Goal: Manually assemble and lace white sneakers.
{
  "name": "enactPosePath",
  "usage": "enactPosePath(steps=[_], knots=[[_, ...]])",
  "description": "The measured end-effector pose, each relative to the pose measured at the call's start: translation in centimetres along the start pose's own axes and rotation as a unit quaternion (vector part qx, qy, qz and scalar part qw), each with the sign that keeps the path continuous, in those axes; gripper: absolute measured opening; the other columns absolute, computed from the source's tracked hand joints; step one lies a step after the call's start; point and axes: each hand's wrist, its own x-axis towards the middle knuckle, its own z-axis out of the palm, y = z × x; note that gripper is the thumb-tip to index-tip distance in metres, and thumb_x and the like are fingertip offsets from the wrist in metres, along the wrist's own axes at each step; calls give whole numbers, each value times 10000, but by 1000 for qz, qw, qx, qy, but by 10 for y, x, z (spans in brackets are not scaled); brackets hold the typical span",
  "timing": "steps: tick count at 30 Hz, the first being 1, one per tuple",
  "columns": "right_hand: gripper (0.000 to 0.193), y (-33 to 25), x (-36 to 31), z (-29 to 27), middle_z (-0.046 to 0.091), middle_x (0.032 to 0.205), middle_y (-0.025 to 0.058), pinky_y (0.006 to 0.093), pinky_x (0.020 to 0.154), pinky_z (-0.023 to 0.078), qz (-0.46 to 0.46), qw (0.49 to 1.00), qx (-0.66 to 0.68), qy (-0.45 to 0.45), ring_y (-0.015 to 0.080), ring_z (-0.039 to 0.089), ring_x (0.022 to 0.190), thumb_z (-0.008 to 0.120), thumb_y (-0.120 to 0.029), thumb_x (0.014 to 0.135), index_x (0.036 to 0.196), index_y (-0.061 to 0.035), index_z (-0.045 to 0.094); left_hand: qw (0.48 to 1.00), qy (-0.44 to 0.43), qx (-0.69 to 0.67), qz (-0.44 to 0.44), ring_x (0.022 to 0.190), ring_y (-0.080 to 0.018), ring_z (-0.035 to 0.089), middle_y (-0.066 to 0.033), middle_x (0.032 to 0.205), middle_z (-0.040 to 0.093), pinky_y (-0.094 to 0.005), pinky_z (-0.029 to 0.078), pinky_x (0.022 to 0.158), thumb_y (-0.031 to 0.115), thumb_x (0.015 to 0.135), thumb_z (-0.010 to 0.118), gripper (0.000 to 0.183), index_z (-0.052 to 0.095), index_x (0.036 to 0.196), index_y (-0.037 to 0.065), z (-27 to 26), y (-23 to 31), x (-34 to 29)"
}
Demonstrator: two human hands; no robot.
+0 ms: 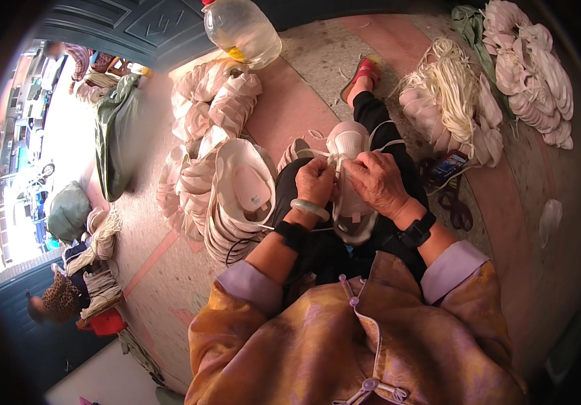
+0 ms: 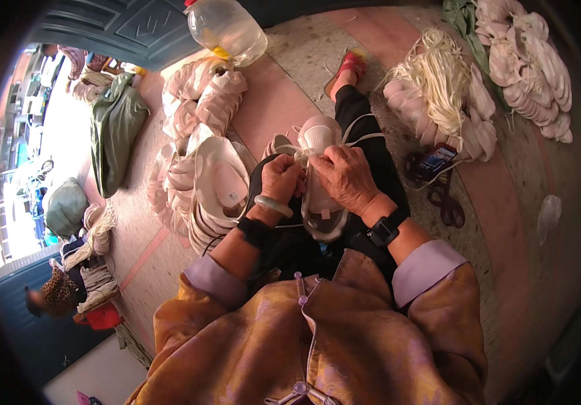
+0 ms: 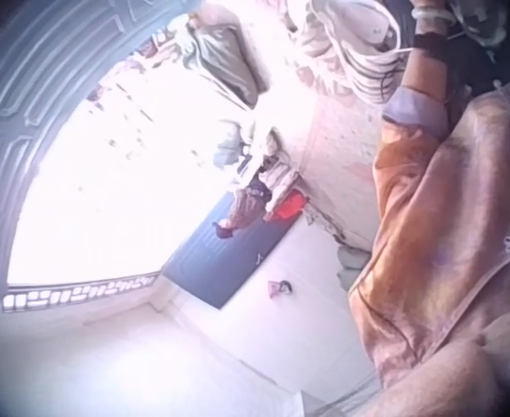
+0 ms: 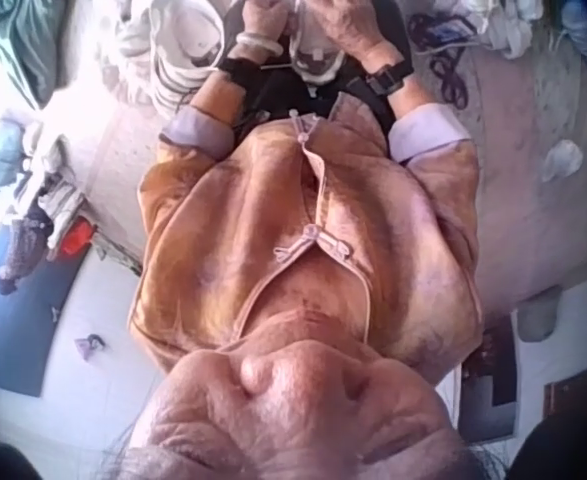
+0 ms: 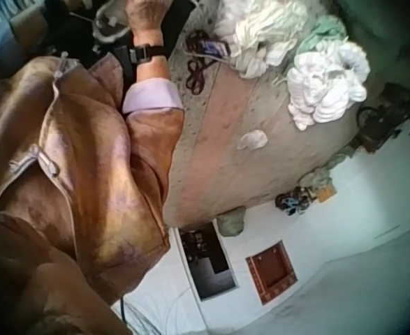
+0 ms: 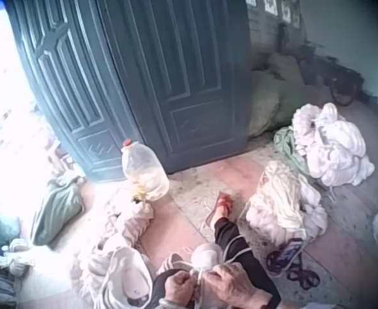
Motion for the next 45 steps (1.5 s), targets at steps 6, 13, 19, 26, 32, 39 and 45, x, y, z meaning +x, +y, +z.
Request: enactPosePath(steps=[6,13,19,26,32,39,45], knots=[[328,1,0,1,517,844,33,356,721,410,39,999,22,-13,225,530,830,640,-121,678,1004,-105,606,997,42,-62,9,381,-109,476,-53,583,536,-221,347,337,79,833,521,123,531,735,6,7,-5,11],[387,5,-1,-1,526,861,30,364,737,407,62,997,28,-41,224,532,843,664,-124,651,1033,-125,608,998,56,-20,10,393,-109,501,-45,558,542,-245,382,355,85,806,550,101,562,753,0,10,-9,8],[404,8,-4,1,516,849,23,361,743,397,50,998,27,-31,213,524,820,667,-125,649,1048,-128,605,997,75,7,20,384,-101,481,-33,562,522,-238,362,339,94,817,548,115,536,738,12,14,-12,9],[415,7,-4,3,505,852,22,357,751,392,48,998,18,-36,209,513,820,664,-140,669,1078,-136,595,987,122,71,79,400,-90,482,-28,551,528,-236,365,350,105,816,561,136,554,723,6,16,-26,19],[399,8,-4,2,510,864,31,359,751,395,44,998,21,-37,218,518,832,655,-138,673,1067,-116,595,988,95,105,61,691,-315,627,-200,695,610,-363,474,642,99,731,558,147,610,802,-18,13,-20,13],[337,11,-8,3,516,844,26,366,730,399,43,999,5,0,220,538,838,646,-133,651,984,-124,596,913,17,355,203,705,-389,597,-220,721,602,-444,481,634,151,742,549,131,606,751,33,13,5,26],[325,12,-12,11,514,860,22,373,734,389,53,998,6,22,211,529,839,637,-190,689,1008,-153,586,891,71,350,280,601,-318,579,-132,672,565,-397,451,552,143,730,628,217,493,888,81,7,6,13]])
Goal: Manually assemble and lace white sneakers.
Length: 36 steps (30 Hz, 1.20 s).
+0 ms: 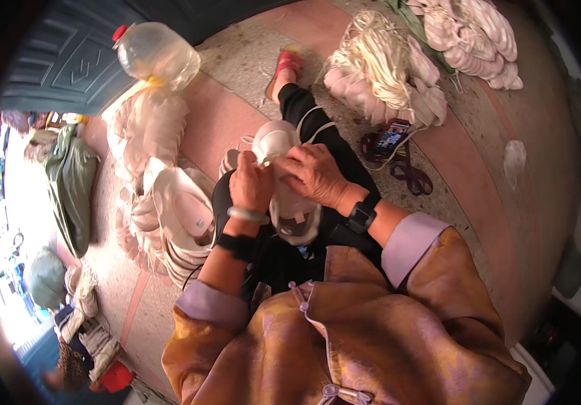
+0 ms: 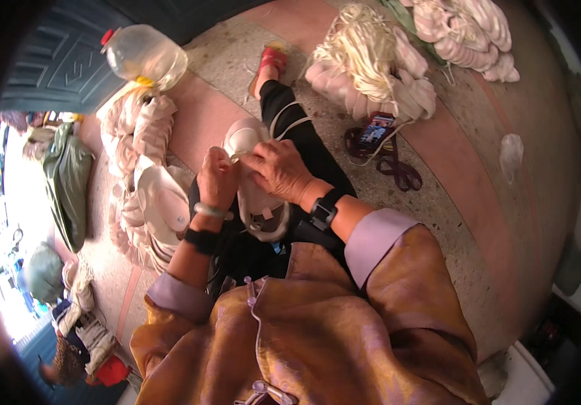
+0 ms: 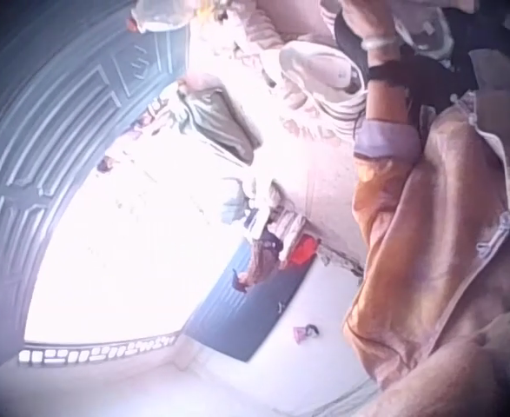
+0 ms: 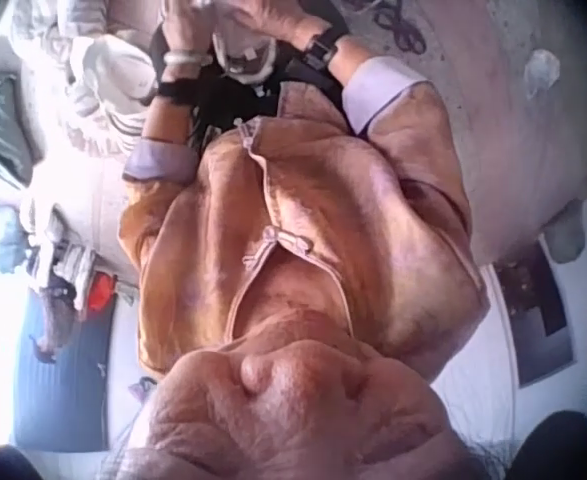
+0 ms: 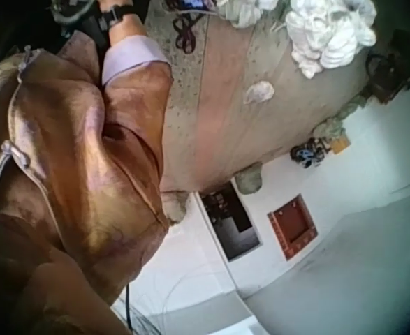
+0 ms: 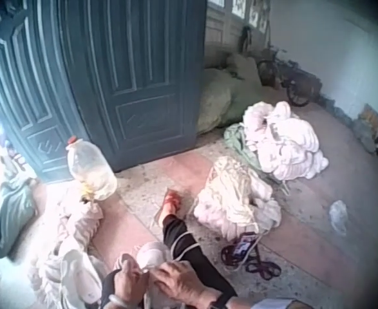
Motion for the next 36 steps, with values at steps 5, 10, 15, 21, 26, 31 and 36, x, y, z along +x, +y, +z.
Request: enactPosePath(steps=[5,10,15,21,26,31,36], knots=[[372,8,-10,-2,505,880,14,361,769,373,-9,1000,-4,-7,209,512,857,624,-216,707,1071,-178,560,995,-84,13,49,715,-300,597,-165,812,591,-380,465,617,199,748,628,359,494,1033,26,-13,26,-16],[455,11,-14,4,501,876,14,370,786,369,-16,1000,1,-18,201,507,869,638,-231,695,1132,-183,521,978,-154,126,57,830,-351,599,-222,915,603,-397,480,703,279,770,596,503,485,1141,-42,-18,24,-18],[443,10,-13,1,508,877,17,368,780,369,-16,1000,5,-10,201,512,869,642,-230,700,1122,-180,516,969,-174,167,49,730,-358,605,-202,794,618,-424,481,642,286,778,573,422,519,1061,-22,-23,34,-15],[406,8,-10,2,516,871,17,356,781,367,-18,1000,15,1,194,520,858,629,-234,714,1104,-172,534,951,-189,243,28,711,-360,609,-208,770,617,-433,488,635,258,802,507,350,496,1035,-4,-14,32,-14],[418,3,-6,0,525,880,23,360,785,359,-13,1000,1,-21,190,522,866,630,-247,714,1115,-170,541,940,-188,285,-22,725,-373,613,-212,757,622,-451,490,634,291,790,518,354,463,971,-9,-7,46,-12],[348,-6,1,1,550,806,24,376,769,333,61,998,12,-25,200,545,813,635,-261,701,1029,-164,566,933,-204,295,19,735,-378,616,-232,755,618,-447,493,652,255,797,499,321,476,947,-28,-11,48,-14],[285,-15,7,3,548,782,33,391,785,321,77,997,4,-23,206,545,808,622,-256,717,979,-158,568,943,-203,261,-13,718,-392,605,-235,727,608,-471,476,645,223,804,494,256,474,901,-13,-13,35,-11]])
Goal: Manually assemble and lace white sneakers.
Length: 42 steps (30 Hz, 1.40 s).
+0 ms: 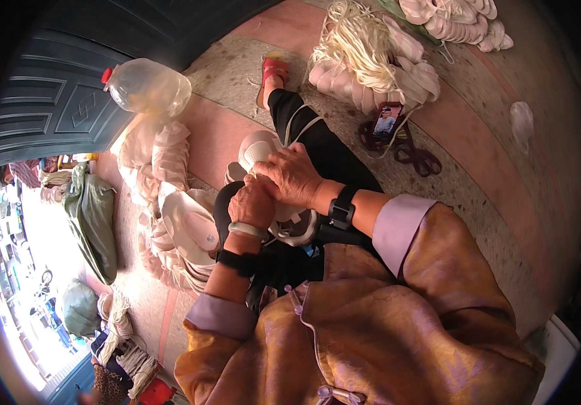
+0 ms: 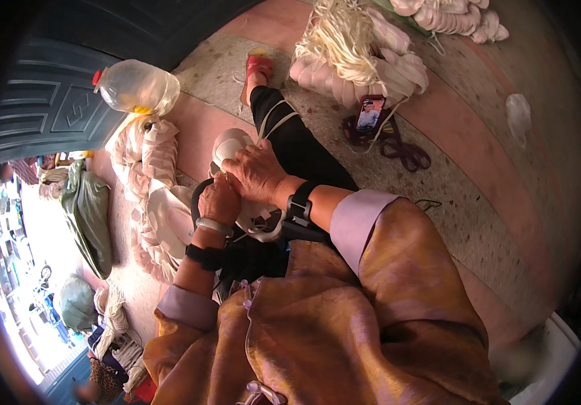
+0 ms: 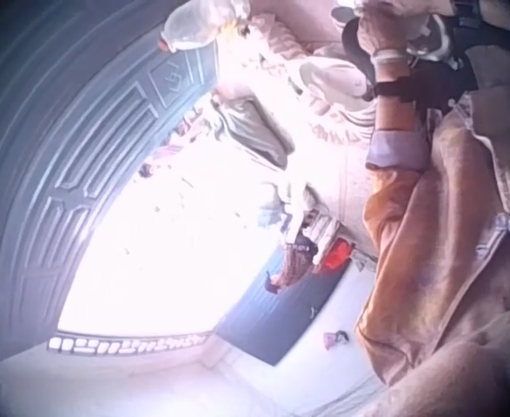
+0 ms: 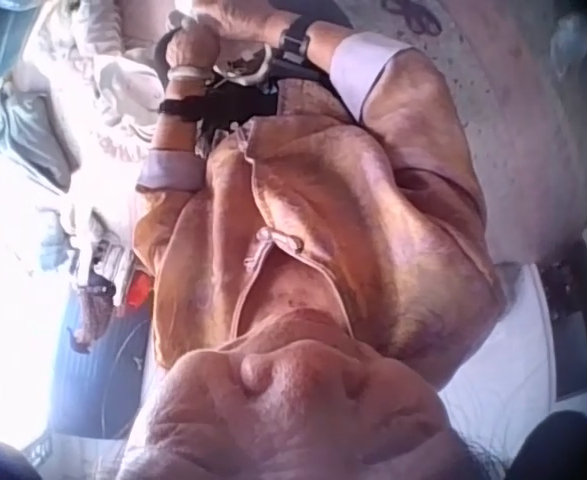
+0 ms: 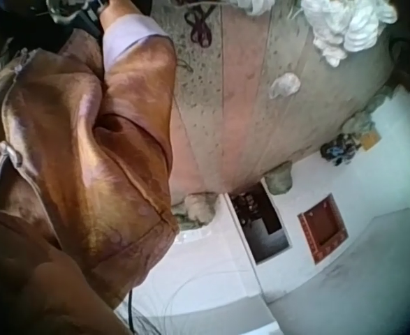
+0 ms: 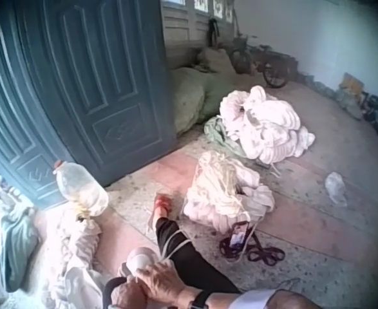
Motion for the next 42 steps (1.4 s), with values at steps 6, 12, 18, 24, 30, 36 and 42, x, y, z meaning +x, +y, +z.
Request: enactPosePath(steps=[6,12,18,24,30,36,42], knots=[[258,-4,0,8,552,794,44,429,812,302,2,999,-41,11,222,537,832,604,-262,742,972,-156,551,998,1,-31,50,710,-373,611,-196,748,620,-451,485,635,157,808,476,171,450,864,-3,-2,-2,-4],[243,-8,2,16,557,802,52,452,819,295,19,998,-58,33,237,534,842,595,-261,753,960,-152,531,999,-31,19,40,726,-369,616,-203,754,620,-450,485,633,140,799,490,163,460,883,3,-2,-3,3],[255,-6,2,17,581,814,66,460,796,304,14,998,-48,33,262,552,837,585,-221,731,969,-150,524,997,29,-52,39,704,-389,599,-216,721,606,-483,468,628,138,791,482,189,481,941,23,9,-18,-2],[223,4,6,20,579,810,59,437,784,316,-20,998,-46,48,251,567,821,573,-204,729,940,-155,516,995,60,-75,37,709,-381,594,-212,715,603,-477,463,642,102,746,500,242,537,971,20,10,-20,-4],[327,7,5,18,579,814,53,432,829,321,-46,997,-32,59,235,565,819,625,-255,717,992,-144,487,987,88,-95,91,700,-368,589,-199,718,598,-463,461,624,104,737,526,227,570,952,46,14,-30,-2],[306,7,2,15,547,746,44,437,824,342,-127,985,-50,101,216,567,733,611,-246,735,979,-119,479,964,97,-207,138,635,-305,592,-162,683,592,-377,459,584,171,776,575,146,607,838,43,15,-40,9],[110,-9,10,11,556,699,38,441,807,341,-181,960,-215,20,202,576,686,471,-147,804,778,-96,565,963,86,-221,129,611,-261,588,-138,670,592,-337,452,583,172,767,606,144,598,809,34,19,-47,8]])
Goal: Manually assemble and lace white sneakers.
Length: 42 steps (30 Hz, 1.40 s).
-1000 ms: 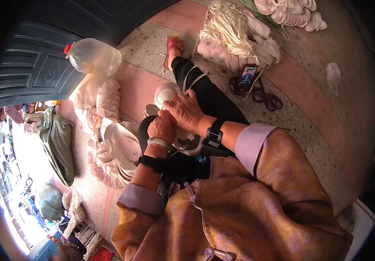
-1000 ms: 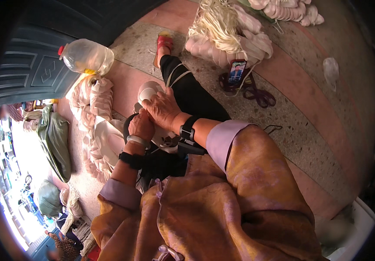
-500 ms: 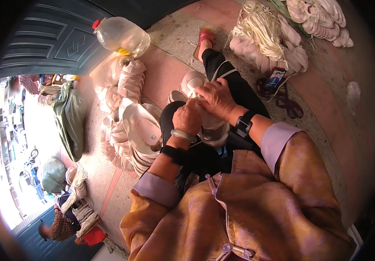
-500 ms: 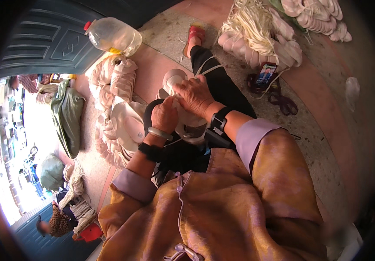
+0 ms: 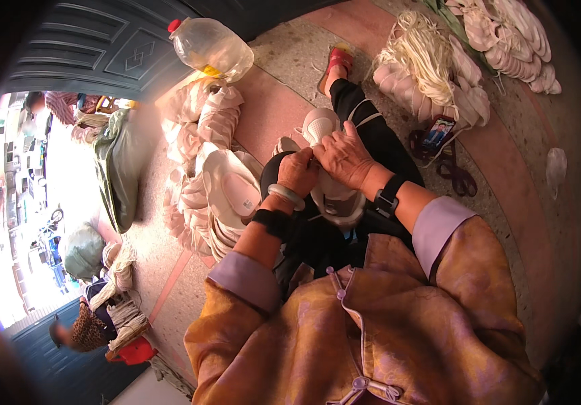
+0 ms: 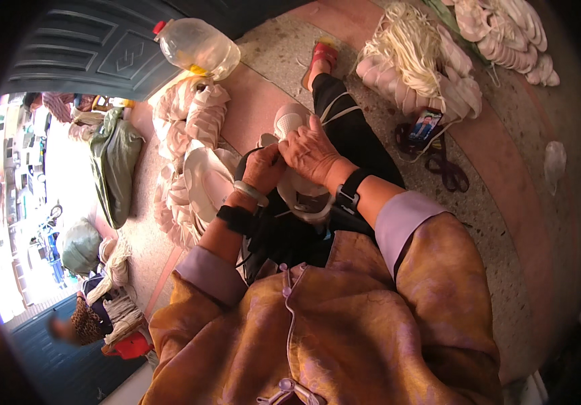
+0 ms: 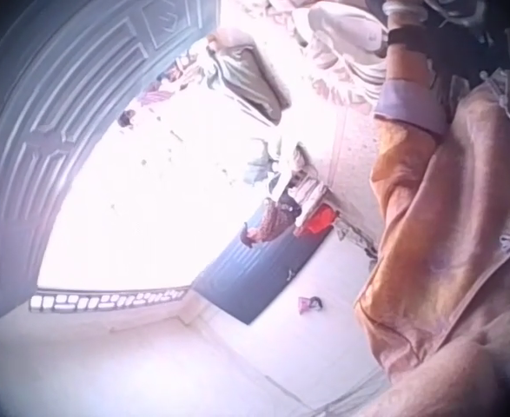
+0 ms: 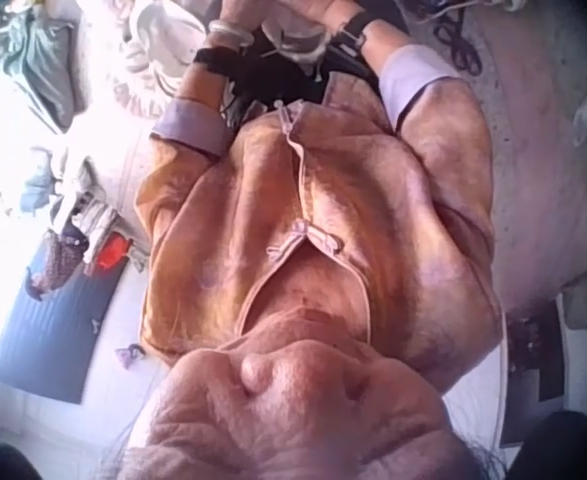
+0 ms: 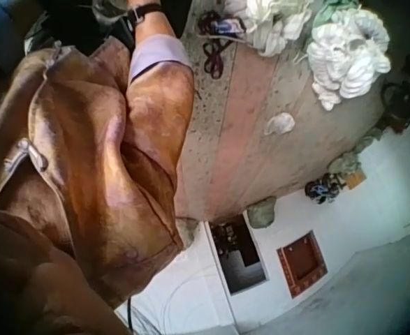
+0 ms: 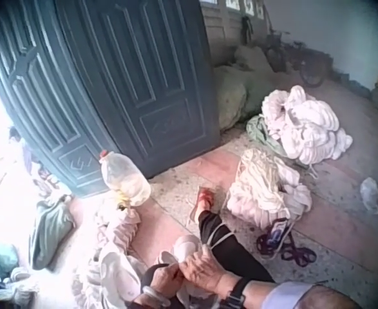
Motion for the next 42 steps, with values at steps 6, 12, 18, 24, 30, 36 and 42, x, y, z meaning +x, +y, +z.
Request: enactPosePath(steps=[6,12,18,24,30,36,42], knots=[[129,-2,4,-15,547,647,80,445,824,337,4,995,-1,-98,224,568,644,487,-140,756,653,-102,552,1000,13,-2,-14,607,-287,586,-135,658,591,-353,451,572,203,715,646,199,572,767,25,0,11,-3],[158,29,-91,-89,481,608,64,441,796,369,1,984,166,-72,242,525,633,580,-176,738,614,-112,507,998,36,32,-46,601,-290,584,-138,628,572,-366,444,555,233,732,628,231,547,746,18,3,11,-14],[214,75,-364,-157,413,576,181,389,468,323,381,868,192,-254,287,411,484,539,-123,756,622,13,442,998,36,32,-42,605,-307,580,-144,620,562,-373,440,552,242,742,607,237,543,722,15,8,13,-12],[144,49,-443,-162,492,603,170,402,519,388,414,829,200,-318,295,500,538,560,-114,731,641,-2,542,998,19,46,-35,598,-312,579,-144,614,566,-373,451,561,240,739,603,223,566,735,20,6,14,-12],[150,76,-258,-124,548,794,155,441,653,419,289,904,147,-280,361,524,781,568,-168,761,749,-21,547,990,128,53,-35,664,-300,595,-107,769,594,-377,482,604,173,729,603,211,576,897,49,-9,27,-6],[122,60,-102,-77,556,791,80,391,698,418,138,959,248,-12,284,548,794,601,-119,737,842,-71,562,961,28,248,122,793,-315,577,-110,1049,518,-411,484,664,99,708,546,238,607,938,110,-25,31,10],[88,23,-55,-56,600,728,88,375,699,427,140,967,174,-123,283,584,772,553,-169,754,760,-87,520,938,-4,318,136,710,-310,588,-126,791,590,-434,470,601,127,712,534,142,611,828,101,-21,21,19]])
